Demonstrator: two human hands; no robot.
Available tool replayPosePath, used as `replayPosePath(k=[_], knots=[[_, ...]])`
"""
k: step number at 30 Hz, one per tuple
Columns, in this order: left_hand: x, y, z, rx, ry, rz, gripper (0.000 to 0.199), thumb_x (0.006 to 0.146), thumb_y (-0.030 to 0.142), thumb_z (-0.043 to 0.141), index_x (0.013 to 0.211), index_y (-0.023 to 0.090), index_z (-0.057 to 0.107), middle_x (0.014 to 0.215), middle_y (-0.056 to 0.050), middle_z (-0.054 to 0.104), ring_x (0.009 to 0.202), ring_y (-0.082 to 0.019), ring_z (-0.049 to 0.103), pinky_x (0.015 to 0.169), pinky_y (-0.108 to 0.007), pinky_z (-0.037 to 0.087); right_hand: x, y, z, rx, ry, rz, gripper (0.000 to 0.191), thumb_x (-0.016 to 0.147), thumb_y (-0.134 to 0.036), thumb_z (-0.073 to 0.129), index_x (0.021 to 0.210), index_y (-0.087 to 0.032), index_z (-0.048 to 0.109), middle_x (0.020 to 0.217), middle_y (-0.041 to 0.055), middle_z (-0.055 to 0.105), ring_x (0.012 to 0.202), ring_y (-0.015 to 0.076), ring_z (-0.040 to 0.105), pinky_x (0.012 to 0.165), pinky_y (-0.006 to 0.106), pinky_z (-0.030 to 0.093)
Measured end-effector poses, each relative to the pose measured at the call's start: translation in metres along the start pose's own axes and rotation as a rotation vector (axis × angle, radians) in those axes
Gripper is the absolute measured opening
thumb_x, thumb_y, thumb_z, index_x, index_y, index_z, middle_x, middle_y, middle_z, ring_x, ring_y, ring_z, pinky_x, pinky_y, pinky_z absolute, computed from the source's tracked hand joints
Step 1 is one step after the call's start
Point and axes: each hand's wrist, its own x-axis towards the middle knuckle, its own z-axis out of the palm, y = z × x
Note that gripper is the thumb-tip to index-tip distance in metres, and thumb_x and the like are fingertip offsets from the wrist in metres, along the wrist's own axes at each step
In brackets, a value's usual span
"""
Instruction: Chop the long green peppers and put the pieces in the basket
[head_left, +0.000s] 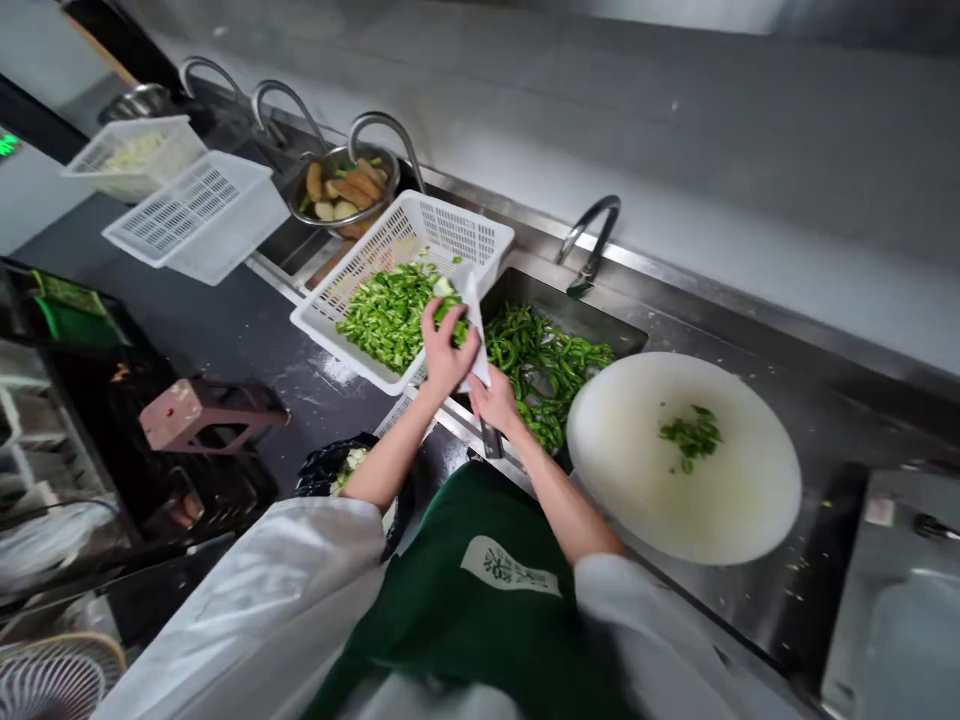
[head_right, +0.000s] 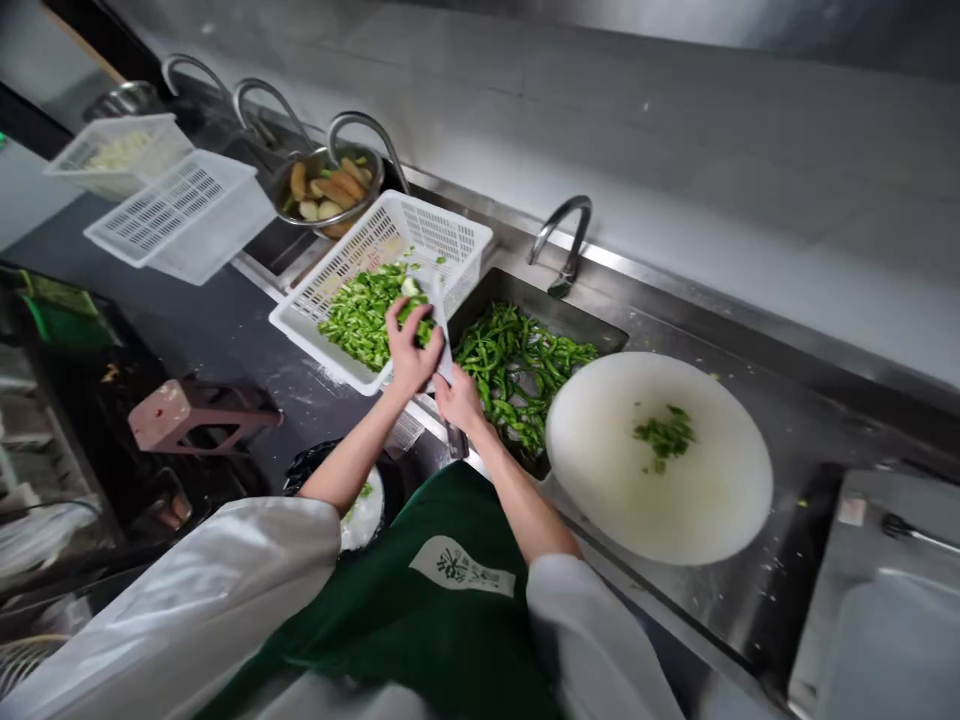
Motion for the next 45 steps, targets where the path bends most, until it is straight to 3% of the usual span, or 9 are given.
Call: replayPosePath(k=[5,8,11,15,20,28,33,37,45], knots=[[0.068,-0.142,-0.035,0.210,-0.224,-0.456,0.047,0.095,0.040,0.060,0.135,0.016,0.060,0.150,-0.021,0.044,0.145,-0.035,0.038,0.118,-0.056,0.034,0.056,-0.022,0.048,-0.063,0.056,0.070,0.015,0.096,-0.030,0.050,0.083,-0.023,0.045,0.047,-0.0128,0.045,0.033,0.0058,0.043,0.035,0.014,0.030],[0.081,-0.179,-0.030,0.311,-0.358,-0.516,0.038,0.096,0.036,0.056,0.122,0.011,0.066,0.141,-0.025,0.054,0.139,-0.039,0.045,0.113,-0.058,0.037,0.010,-0.002,0.000,-0.072,0.220,0.131,0.024,0.096,-0.044,0.050,0.084,-0.024,0.043,0.044,-0.0118,0.045,0.031,0.0090,0.043,0.032,0.018,0.032],[0.084,-0.178,-0.014,0.115,-0.234,-0.260,0.034,0.100,0.034,0.047,0.112,0.010,0.068,0.109,-0.016,0.068,0.107,-0.026,0.064,0.101,-0.043,0.049,-0.073,0.028,-0.061,-0.078,0.480,0.179,0.040,0.090,-0.061,0.060,0.082,-0.024,0.046,0.046,-0.0088,0.050,0.033,0.0114,0.047,0.033,0.022,0.037],[0.079,-0.127,0.041,-0.254,-0.176,0.079,0.034,0.097,0.039,0.057,0.121,0.015,0.064,0.091,-0.003,0.064,0.076,-0.015,0.061,0.078,-0.033,0.053,-0.186,0.065,-0.117,-0.074,0.865,0.347,0.056,0.076,-0.077,0.066,0.081,-0.024,0.047,0.045,-0.0070,0.052,0.034,0.0138,0.049,0.035,0.026,0.041],[0.022,0.017,0.165,-0.539,-0.547,0.394,0.029,0.098,0.037,0.053,0.114,0.017,0.068,0.095,-0.006,0.068,0.090,-0.019,0.065,0.088,-0.035,0.055,-0.291,0.109,-0.156,-0.008,1.338,0.491,0.066,0.062,-0.082,0.072,0.078,-0.026,0.041,0.044,-0.0060,0.053,0.034,0.0144,0.050,0.035,0.026,0.041],[-0.109,0.196,0.332,-0.480,-1.179,0.680,0.064,0.095,0.049,0.056,0.149,0.016,0.051,0.160,-0.015,0.043,0.150,-0.031,0.038,0.125,-0.049,0.029,-0.335,0.163,-0.208,0.112,1.399,0.540,0.062,0.063,-0.076,0.073,0.074,-0.028,0.035,0.045,-0.0049,0.055,0.035,0.0151,0.051,0.035,0.026,0.041],[-0.186,0.239,0.335,-0.428,-1.207,0.797,0.076,0.090,0.058,0.062,0.153,0.018,0.048,0.165,-0.015,0.033,0.155,-0.036,0.025,0.129,-0.056,0.014,-0.299,0.162,-0.249,0.131,1.219,0.535,0.049,0.073,-0.067,0.068,0.075,-0.027,0.040,0.045,-0.0050,0.055,0.035,0.0161,0.053,0.035,0.026,0.042],[-0.220,0.257,0.315,-0.384,-1.108,0.541,0.074,0.093,0.057,0.057,0.154,0.016,0.045,0.165,-0.017,0.031,0.158,-0.037,0.014,0.130,-0.056,0.016,-0.248,0.149,-0.260,0.055,1.047,0.483,0.040,0.080,-0.060,0.061,0.077,-0.025,0.044,0.044,-0.0047,0.054,0.034,0.0143,0.051,0.036,0.024,0.039],[-0.117,0.183,0.228,-0.352,-0.620,0.109,0.041,0.100,0.046,0.049,0.135,0.030,0.060,0.148,-0.015,0.046,0.146,-0.033,0.038,0.123,-0.057,0.033,-0.142,0.097,-0.189,-0.029,0.665,0.305,0.028,0.086,-0.052,0.059,0.084,-0.025,0.050,0.047,-0.0065,0.052,0.036,0.0152,0.050,0.037,0.025,0.039]])
